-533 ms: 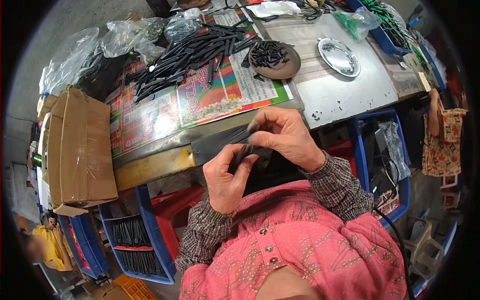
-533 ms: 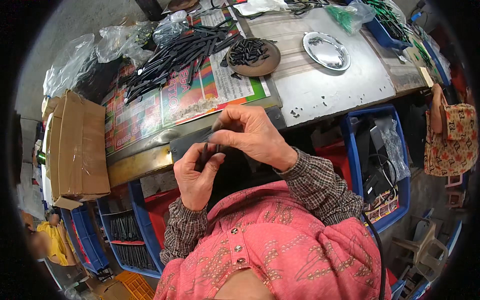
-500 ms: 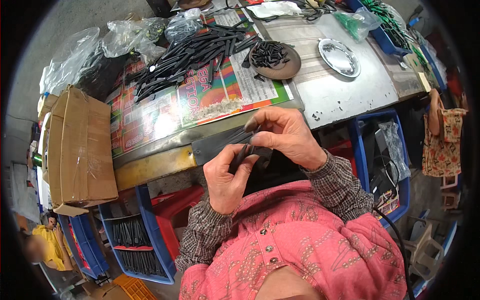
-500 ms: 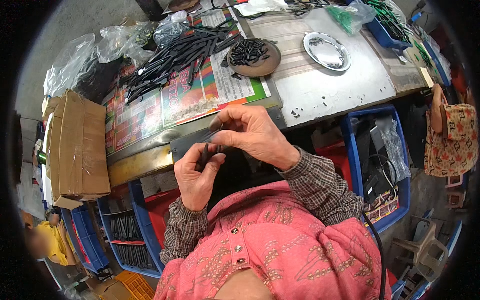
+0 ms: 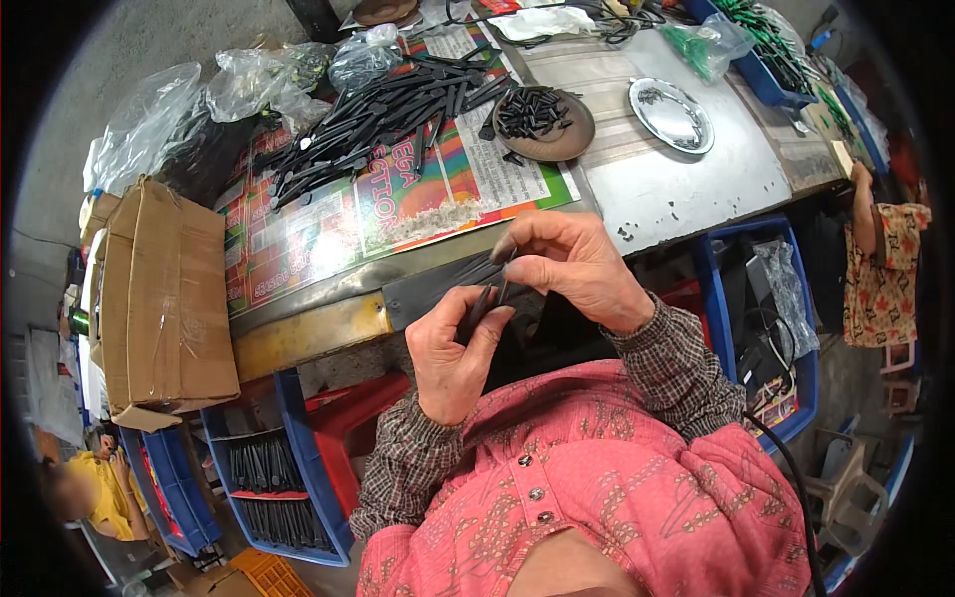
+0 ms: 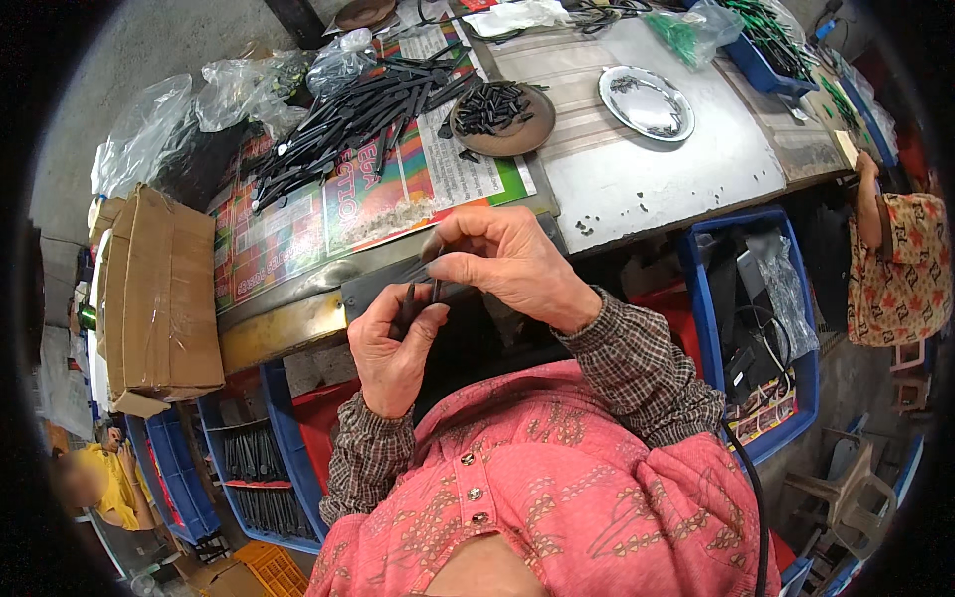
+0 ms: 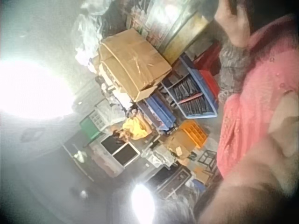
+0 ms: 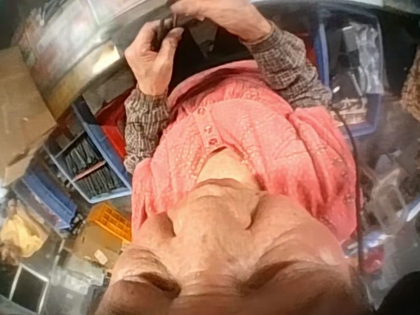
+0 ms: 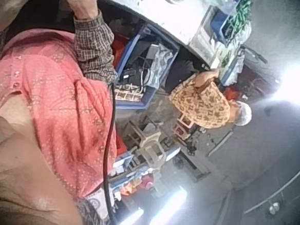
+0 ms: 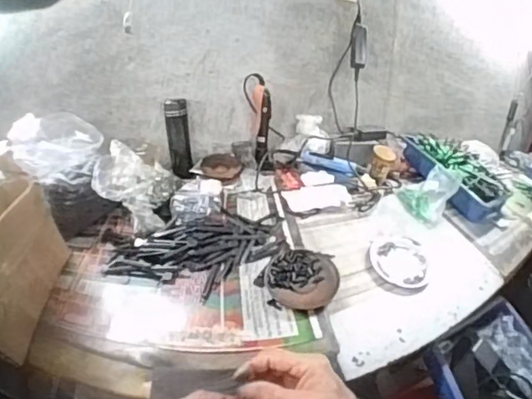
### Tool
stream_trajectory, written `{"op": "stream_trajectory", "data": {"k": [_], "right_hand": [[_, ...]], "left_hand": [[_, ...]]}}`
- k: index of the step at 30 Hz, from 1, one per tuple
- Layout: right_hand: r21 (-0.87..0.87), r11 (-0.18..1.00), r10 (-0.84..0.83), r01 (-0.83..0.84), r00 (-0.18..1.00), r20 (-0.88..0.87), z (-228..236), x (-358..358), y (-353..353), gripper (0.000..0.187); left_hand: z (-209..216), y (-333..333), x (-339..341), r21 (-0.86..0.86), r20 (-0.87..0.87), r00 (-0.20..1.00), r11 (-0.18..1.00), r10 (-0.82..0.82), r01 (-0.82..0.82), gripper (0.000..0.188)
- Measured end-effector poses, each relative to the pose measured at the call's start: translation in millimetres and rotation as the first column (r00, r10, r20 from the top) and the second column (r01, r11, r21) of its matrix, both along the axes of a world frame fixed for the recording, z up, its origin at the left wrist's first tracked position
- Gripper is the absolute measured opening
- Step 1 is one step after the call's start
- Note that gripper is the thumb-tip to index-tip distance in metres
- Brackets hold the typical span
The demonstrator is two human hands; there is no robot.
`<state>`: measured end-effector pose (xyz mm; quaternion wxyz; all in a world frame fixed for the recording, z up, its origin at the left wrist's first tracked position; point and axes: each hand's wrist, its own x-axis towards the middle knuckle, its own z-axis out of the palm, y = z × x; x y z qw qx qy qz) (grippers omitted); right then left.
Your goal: The person assembles plastic components by fitting small plastic caps onto the ends of plastic rods by hand and placing the assembled pieces into a crate.
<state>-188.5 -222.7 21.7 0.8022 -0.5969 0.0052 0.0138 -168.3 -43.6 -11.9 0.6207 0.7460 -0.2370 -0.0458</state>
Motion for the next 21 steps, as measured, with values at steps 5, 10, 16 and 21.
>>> {"op": "stream_trajectory", "data": {"k": [5, 10, 16, 21], "right_hand": [[-0.237, 0.97, -0.016, 0.049, 0.99, 0.138, -25, 2, -4, 0.017], [-0.118, 0.993, -0.022, 0.031, 0.997, 0.076, -8, 0, 2, 0.013], [-0.16, 0.985, -0.048, 0.07, 0.989, 0.141, -22, 4, -2, 0.012], [-0.369, 0.928, -0.033, 0.057, 0.997, 0.073, -14, 2, 1, 0.013]], "left_hand": [[2, -4, -2, 0.058, 0.041, 0.999, 0.998, -0.004, 0.002, 0.012], [-6, -2, -1, -0.053, -0.038, 0.999, 0.999, -0.003, 0.001, 0.011], [-4, -2, -2, 0.05, 0.035, 0.999, 0.999, 0.004, -0.006, 0.013], [-5, -3, -1, 0.022, 0.054, 0.998, 0.999, 0.036, -0.037, 0.013]]}}
